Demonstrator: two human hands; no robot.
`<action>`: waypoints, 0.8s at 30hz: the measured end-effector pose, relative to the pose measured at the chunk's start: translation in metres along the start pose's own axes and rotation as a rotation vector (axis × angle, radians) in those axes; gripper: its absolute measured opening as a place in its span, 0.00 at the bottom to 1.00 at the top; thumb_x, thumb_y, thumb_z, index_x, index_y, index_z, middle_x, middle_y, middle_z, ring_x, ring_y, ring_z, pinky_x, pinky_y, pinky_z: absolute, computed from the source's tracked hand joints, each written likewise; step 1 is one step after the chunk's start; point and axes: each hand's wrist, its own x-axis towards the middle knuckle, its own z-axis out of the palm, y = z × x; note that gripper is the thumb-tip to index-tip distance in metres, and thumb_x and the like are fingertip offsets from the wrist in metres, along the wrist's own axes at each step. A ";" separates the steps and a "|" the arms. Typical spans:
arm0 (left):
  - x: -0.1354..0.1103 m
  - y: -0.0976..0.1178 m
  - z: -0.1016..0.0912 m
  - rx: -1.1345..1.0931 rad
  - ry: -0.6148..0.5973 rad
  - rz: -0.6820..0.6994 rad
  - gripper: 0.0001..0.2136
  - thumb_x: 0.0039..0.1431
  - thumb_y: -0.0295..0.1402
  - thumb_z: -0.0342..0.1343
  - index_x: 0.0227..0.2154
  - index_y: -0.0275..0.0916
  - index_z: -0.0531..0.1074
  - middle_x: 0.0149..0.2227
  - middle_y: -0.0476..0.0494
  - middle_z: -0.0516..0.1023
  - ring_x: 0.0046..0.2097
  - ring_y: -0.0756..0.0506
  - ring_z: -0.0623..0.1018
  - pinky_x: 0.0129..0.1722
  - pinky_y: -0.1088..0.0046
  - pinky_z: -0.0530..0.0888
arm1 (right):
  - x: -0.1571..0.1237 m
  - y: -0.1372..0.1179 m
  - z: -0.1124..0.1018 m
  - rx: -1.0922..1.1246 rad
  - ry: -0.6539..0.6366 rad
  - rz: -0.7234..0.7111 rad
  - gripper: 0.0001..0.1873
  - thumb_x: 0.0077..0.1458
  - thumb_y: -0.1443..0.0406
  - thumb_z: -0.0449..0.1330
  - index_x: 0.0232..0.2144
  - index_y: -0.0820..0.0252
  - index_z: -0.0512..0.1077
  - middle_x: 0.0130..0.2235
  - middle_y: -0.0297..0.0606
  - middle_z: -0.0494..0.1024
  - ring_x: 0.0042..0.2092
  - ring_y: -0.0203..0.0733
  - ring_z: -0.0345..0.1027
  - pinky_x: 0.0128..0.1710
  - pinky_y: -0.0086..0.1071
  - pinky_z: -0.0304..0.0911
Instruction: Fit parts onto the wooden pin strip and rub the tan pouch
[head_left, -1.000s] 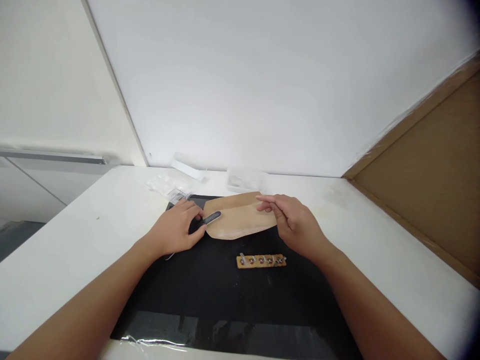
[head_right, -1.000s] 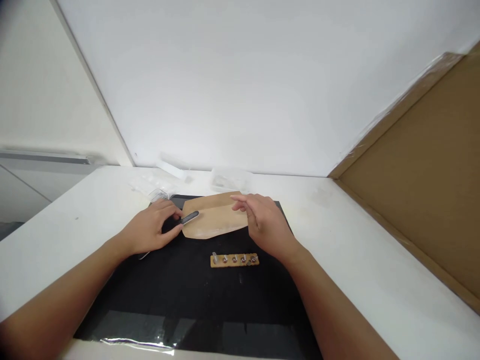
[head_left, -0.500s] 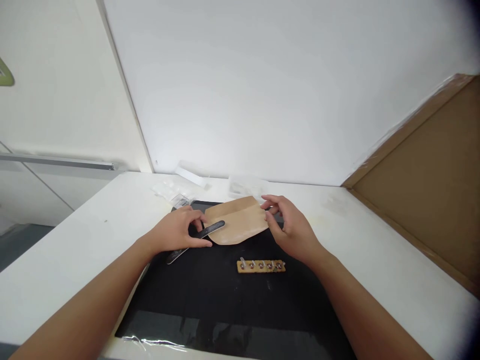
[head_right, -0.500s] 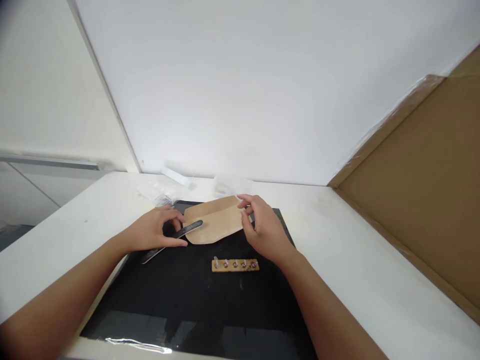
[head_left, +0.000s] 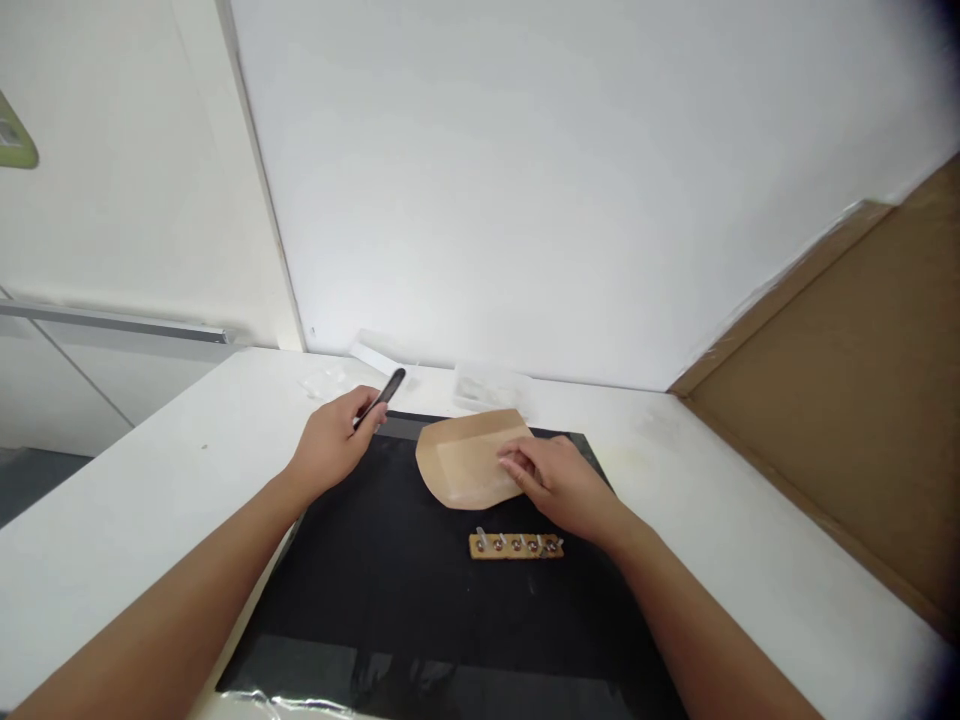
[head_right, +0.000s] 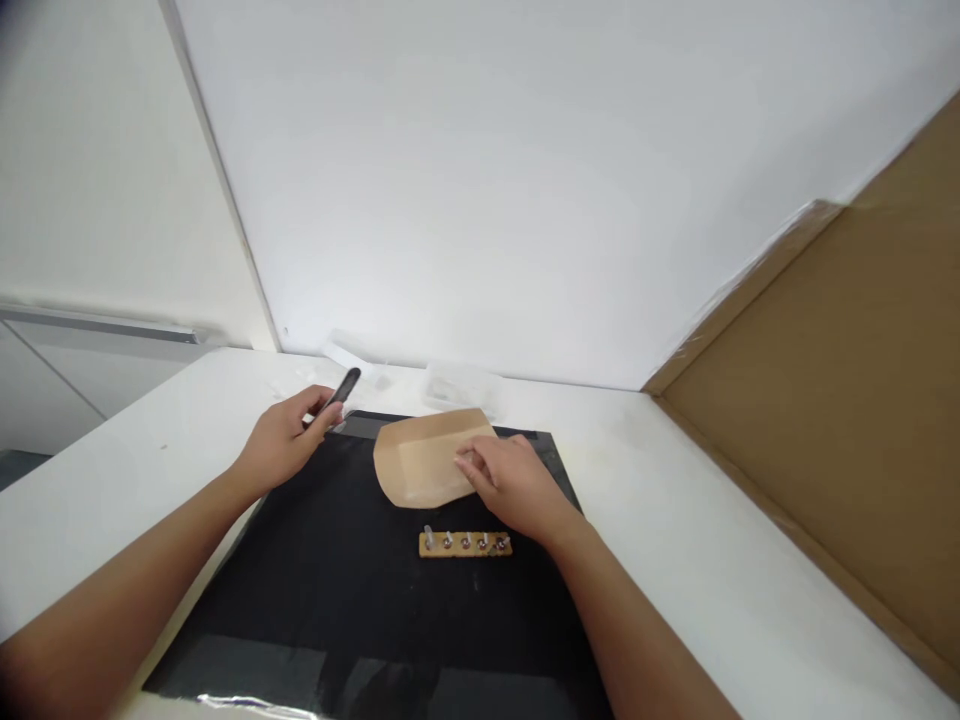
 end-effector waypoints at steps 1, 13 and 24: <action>0.000 -0.001 0.001 -0.007 0.023 -0.040 0.15 0.72 0.47 0.46 0.39 0.43 0.71 0.33 0.50 0.81 0.33 0.45 0.78 0.35 0.69 0.70 | 0.000 0.000 -0.001 -0.037 -0.014 0.014 0.19 0.73 0.55 0.48 0.47 0.56 0.75 0.38 0.37 0.82 0.41 0.45 0.75 0.50 0.44 0.59; 0.001 -0.007 0.004 0.074 0.170 -0.164 0.11 0.75 0.41 0.38 0.47 0.42 0.61 0.27 0.49 0.72 0.28 0.40 0.75 0.29 0.68 0.63 | 0.003 0.033 -0.005 -0.185 0.033 0.077 0.22 0.71 0.51 0.49 0.38 0.53 0.78 0.33 0.36 0.83 0.35 0.46 0.76 0.38 0.38 0.62; 0.003 -0.009 -0.010 0.063 0.336 -0.254 0.14 0.77 0.41 0.33 0.47 0.42 0.61 0.34 0.45 0.76 0.34 0.40 0.78 0.32 0.68 0.66 | 0.114 -0.104 0.010 -0.255 -0.276 -0.198 0.14 0.67 0.63 0.55 0.49 0.50 0.79 0.49 0.39 0.83 0.50 0.46 0.75 0.47 0.35 0.63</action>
